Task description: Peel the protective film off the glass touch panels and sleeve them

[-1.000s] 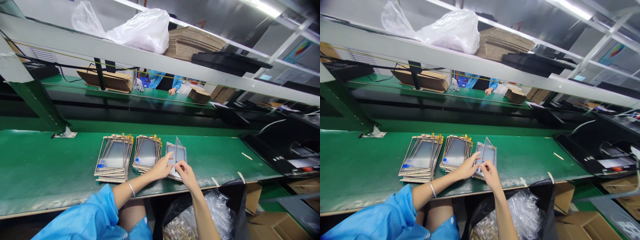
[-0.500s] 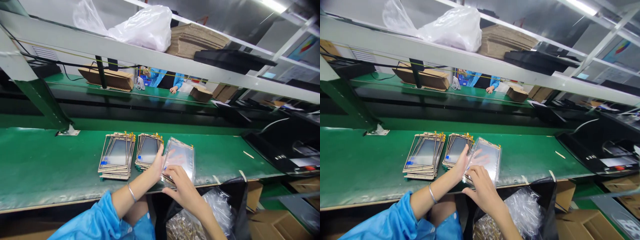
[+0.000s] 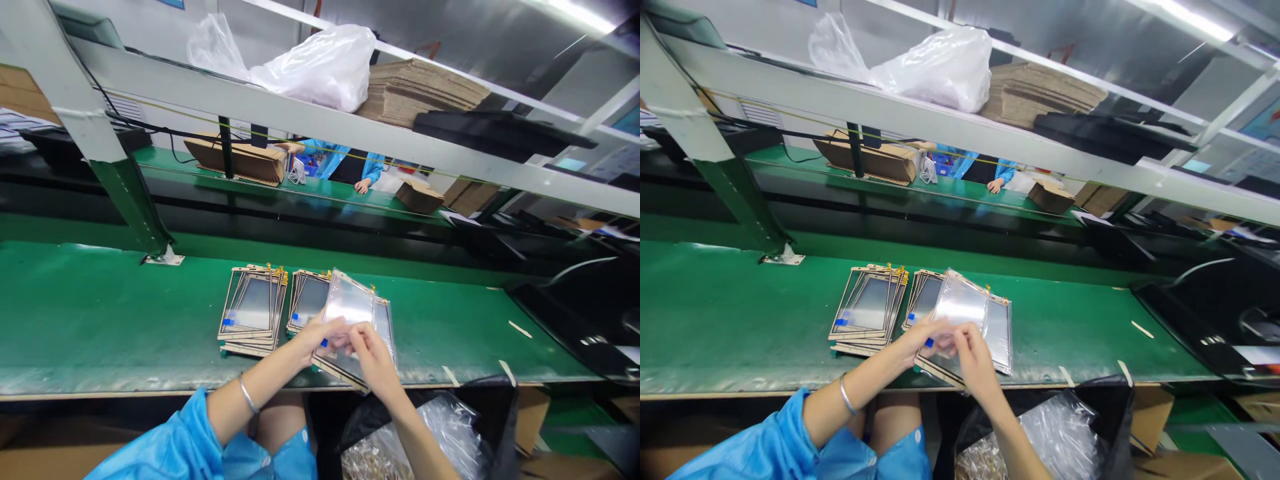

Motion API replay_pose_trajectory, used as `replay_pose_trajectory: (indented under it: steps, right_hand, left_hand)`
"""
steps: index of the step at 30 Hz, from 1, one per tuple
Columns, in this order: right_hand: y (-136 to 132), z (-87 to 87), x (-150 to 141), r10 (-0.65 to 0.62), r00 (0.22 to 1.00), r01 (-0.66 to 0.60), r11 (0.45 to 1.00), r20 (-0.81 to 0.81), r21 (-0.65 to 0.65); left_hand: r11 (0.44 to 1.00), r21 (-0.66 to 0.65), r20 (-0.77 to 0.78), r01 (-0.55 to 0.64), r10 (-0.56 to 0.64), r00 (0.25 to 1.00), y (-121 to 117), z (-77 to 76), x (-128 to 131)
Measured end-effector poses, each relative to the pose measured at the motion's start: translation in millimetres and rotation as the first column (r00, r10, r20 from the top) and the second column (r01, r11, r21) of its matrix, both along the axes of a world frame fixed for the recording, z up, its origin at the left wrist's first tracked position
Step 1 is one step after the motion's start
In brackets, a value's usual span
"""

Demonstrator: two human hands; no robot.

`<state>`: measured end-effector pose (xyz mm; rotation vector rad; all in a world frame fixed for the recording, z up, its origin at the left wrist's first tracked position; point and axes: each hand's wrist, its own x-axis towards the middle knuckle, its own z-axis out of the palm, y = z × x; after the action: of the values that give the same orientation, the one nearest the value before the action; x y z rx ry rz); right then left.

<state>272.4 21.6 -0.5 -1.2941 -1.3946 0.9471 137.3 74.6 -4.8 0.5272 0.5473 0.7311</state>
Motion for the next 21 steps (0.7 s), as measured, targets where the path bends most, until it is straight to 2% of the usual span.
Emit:
replay_pose_trajectory:
  steps: [2, 3, 4, 7, 9, 10, 11, 12, 14, 16, 18, 21]
  right_hand:
    - [15, 3.8, 34, -0.184, 0.961, 0.17, 0.982, -0.207, -0.083]
    - [22, 8.2, 58, -0.3, 0.91, 0.281, 0.954, -0.286, -0.105]
    - [27, 13.9, 85, -0.456, 0.816, 0.453, 0.886, -0.354, -0.099]
    - [30, 31.7, 157, -0.67, 0.62, 0.725, 0.688, -0.408, -0.029]
    - [28, 35.9, 179, -0.724, 0.549, 0.805, 0.593, -0.419, 0.03]
    - [27, 34.3, 177, -0.729, 0.544, 0.814, 0.579, -0.415, 0.05]
    - [28, 30.2, 169, -0.719, 0.569, 0.799, 0.599, -0.4, 0.059]
    - [29, 24.4, 154, -0.689, 0.619, 0.757, 0.651, -0.377, 0.055]
    - [34, 11.4, 112, -0.575, 0.751, 0.61, 0.792, -0.324, 0.007]
    - [38, 3.0, 68, -0.426, 0.854, 0.427, 0.902, -0.298, -0.065]
    - [40, 2.6, 34, -0.266, 0.901, 0.236, 0.963, -0.343, -0.126]
    - [35, 10.0, 11, -0.117, 0.885, 0.06, 0.989, -0.451, -0.139]
  left_hand:
    - [0.999, 0.032, -0.023, 0.026, -0.025, 0.999, -4, -5.0, -12]
    - [0.999, 0.043, -0.044, 0.024, -0.022, 0.999, -5, -7.8, -19]
    - [0.999, 0.05, -0.067, 0.014, -0.011, 0.998, -6, -10.7, -27]
    - [0.998, 0.048, -0.131, -0.044, 0.05, 0.99, -6, -19.8, -50]
    - [0.997, 0.07, -0.152, -0.044, 0.054, 0.987, -8, -24.4, -60]
    - [0.995, 0.092, -0.162, -0.027, 0.042, 0.986, -10, -25.9, -63]
    - [0.993, 0.119, -0.17, -0.002, 0.023, 0.985, -12, -26.8, -65]
    - [0.988, 0.149, -0.174, 0.028, -0.002, 0.985, -14, -27.2, -66]
    - [0.978, 0.191, -0.179, 0.088, -0.053, 0.982, -19, -27.0, -65]
    - [0.973, 0.2, -0.197, 0.114, -0.074, 0.978, -24, -27.2, -65]
    - [0.973, 0.203, -0.235, 0.106, -0.057, 0.97, -26, -29.3, -67]
    - [0.962, 0.268, -0.308, 0.043, 0.043, 0.95, -26, -35.2, -72]
